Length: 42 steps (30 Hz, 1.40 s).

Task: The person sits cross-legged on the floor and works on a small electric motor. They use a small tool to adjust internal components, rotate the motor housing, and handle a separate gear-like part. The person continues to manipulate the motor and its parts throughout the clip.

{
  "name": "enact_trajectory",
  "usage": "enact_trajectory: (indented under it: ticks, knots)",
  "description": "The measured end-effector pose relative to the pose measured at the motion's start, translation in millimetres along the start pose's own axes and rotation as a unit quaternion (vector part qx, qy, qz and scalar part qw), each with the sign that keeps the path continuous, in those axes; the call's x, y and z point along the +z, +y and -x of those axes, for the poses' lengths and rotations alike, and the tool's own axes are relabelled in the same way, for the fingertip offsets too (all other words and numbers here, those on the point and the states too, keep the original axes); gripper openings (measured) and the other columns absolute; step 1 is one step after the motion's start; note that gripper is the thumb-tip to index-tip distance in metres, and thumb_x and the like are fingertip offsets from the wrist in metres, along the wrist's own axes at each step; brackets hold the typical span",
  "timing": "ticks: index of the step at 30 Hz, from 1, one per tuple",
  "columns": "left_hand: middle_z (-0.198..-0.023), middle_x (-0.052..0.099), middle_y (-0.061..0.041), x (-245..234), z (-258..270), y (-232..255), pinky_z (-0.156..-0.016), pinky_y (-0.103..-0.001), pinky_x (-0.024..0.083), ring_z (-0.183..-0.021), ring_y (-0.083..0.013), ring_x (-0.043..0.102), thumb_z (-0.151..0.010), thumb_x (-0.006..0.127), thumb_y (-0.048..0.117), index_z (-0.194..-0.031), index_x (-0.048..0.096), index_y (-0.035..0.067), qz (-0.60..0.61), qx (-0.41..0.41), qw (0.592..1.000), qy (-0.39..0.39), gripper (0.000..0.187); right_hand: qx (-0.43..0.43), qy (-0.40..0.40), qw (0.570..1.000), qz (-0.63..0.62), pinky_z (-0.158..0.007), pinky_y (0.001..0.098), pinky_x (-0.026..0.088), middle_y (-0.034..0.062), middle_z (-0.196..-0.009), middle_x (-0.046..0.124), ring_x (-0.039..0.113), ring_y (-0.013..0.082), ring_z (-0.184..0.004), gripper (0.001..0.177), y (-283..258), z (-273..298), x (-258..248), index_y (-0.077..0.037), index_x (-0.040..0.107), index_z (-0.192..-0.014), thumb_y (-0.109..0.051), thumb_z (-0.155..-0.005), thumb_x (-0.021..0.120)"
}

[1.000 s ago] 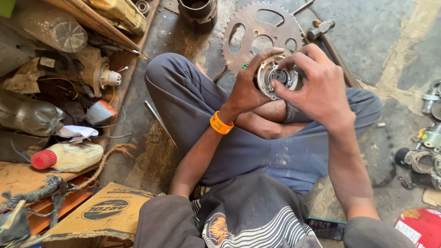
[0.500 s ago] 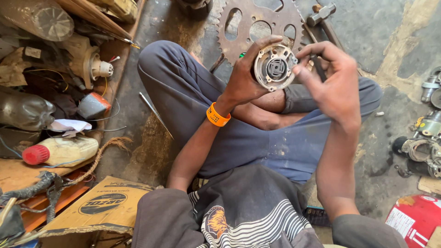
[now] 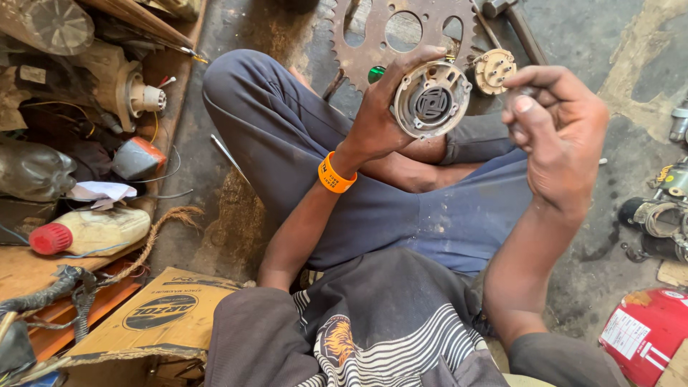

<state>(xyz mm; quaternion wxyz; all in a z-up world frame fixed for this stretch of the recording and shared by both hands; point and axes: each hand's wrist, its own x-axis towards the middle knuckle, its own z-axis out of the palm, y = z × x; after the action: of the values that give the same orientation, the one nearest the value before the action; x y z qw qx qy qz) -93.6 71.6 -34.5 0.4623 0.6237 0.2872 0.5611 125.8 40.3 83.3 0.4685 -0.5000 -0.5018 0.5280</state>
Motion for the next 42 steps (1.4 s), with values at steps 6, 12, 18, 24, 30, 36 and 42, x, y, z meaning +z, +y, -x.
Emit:
enact_trajectory:
  ticks: [6, 12, 18, 24, 30, 36, 42]
  knots:
    - [-0.142, 0.06, -0.004, -3, -3, 11, -0.113, -0.03, 0.052, -0.13, -0.0187, 0.061, -0.083, 0.096, 0.014, -0.148, 0.049, 0.013, -0.072, 0.046, 0.996, 0.0, 0.08, 0.027, 0.017, 0.991, -0.129, -0.048, 0.0185, 0.027, -0.0026, -0.065, 0.045, 0.037, 0.0017, -0.05, 0.016, 31, 8, -5, 0.008, 0.063, -0.119, -0.004, -0.108, 0.064]
    - [-0.137, 0.062, -0.005, -6, -8, 20, -0.113, -0.035, 0.045, -0.126, -0.0231, 0.057, -0.081, 0.096, 0.02, -0.145, 0.053, 0.013, -0.143, 0.071, 0.987, -0.023, 0.078, 0.048, -0.029, 0.993, -0.109, -0.054, 0.0194, 0.032, 0.0, -0.066, 0.049, 0.041, 0.0032, -0.054, 0.026, 37, 19, 0, 0.01, 0.065, -0.124, -0.012, -0.114, 0.056]
    - [-0.135, 0.062, -0.004, -4, -8, 17, -0.114, -0.034, 0.046, -0.127, -0.022, 0.057, -0.084, 0.096, 0.019, -0.146, 0.053, 0.014, -0.163, 0.071, 0.984, -0.02, 0.076, 0.041, -0.024, 0.996, -0.078, -0.058, 0.0178, 0.037, 0.0077, -0.084, 0.062, 0.049, 0.0058, -0.065, 0.032, 37, 22, 5, 0.008, 0.064, -0.127, -0.02, -0.116, 0.054]
    - [-0.139, 0.064, -0.006, 0, -5, 16, -0.105, -0.031, 0.056, -0.121, -0.0197, 0.067, -0.085, 0.097, 0.019, -0.148, 0.048, 0.011, -0.124, 0.027, 0.992, -0.008, 0.081, 0.04, -0.019, 0.997, -0.068, -0.058, 0.0162, 0.032, 0.008, -0.088, 0.062, 0.047, 0.0034, -0.063, 0.031, 40, 24, 8, 0.007, 0.065, -0.125, -0.021, -0.116, 0.055]
    - [-0.133, 0.07, -0.008, 4, -5, 25, -0.103, -0.03, 0.061, -0.117, -0.0159, 0.073, -0.078, 0.098, 0.021, -0.145, 0.051, 0.01, -0.086, -0.033, 0.996, -0.016, 0.082, 0.031, -0.022, 0.996, -0.081, -0.058, 0.0157, 0.033, 0.0081, -0.086, 0.062, 0.044, 0.0034, -0.065, 0.03, 43, 25, 5, 0.008, 0.065, -0.125, -0.019, -0.118, 0.055]
    - [-0.13, 0.071, -0.009, 11, 1, 32, -0.105, -0.03, 0.059, -0.118, -0.0172, 0.074, -0.081, 0.095, 0.018, -0.145, 0.052, 0.01, -0.043, -0.072, 0.995, -0.055, 0.078, 0.037, -0.014, 0.996, -0.083, -0.058, 0.0156, 0.033, 0.0089, -0.086, 0.063, 0.045, 0.0037, -0.065, 0.029, 48, 31, -3, 0.008, 0.065, -0.124, -0.018, -0.117, 0.056]
    - [-0.134, 0.067, -0.008, 10, -1, 29, -0.108, -0.029, 0.058, -0.122, -0.0179, 0.072, -0.083, 0.095, 0.013, -0.147, 0.05, 0.01, -0.047, -0.057, 0.995, -0.06, 0.078, 0.02, -0.017, 0.999, -0.041, -0.059, 0.0155, 0.033, 0.0091, -0.089, 0.063, 0.047, 0.0041, -0.066, 0.031, 46, 33, -10, 0.009, 0.065, -0.121, -0.02, -0.118, 0.056]
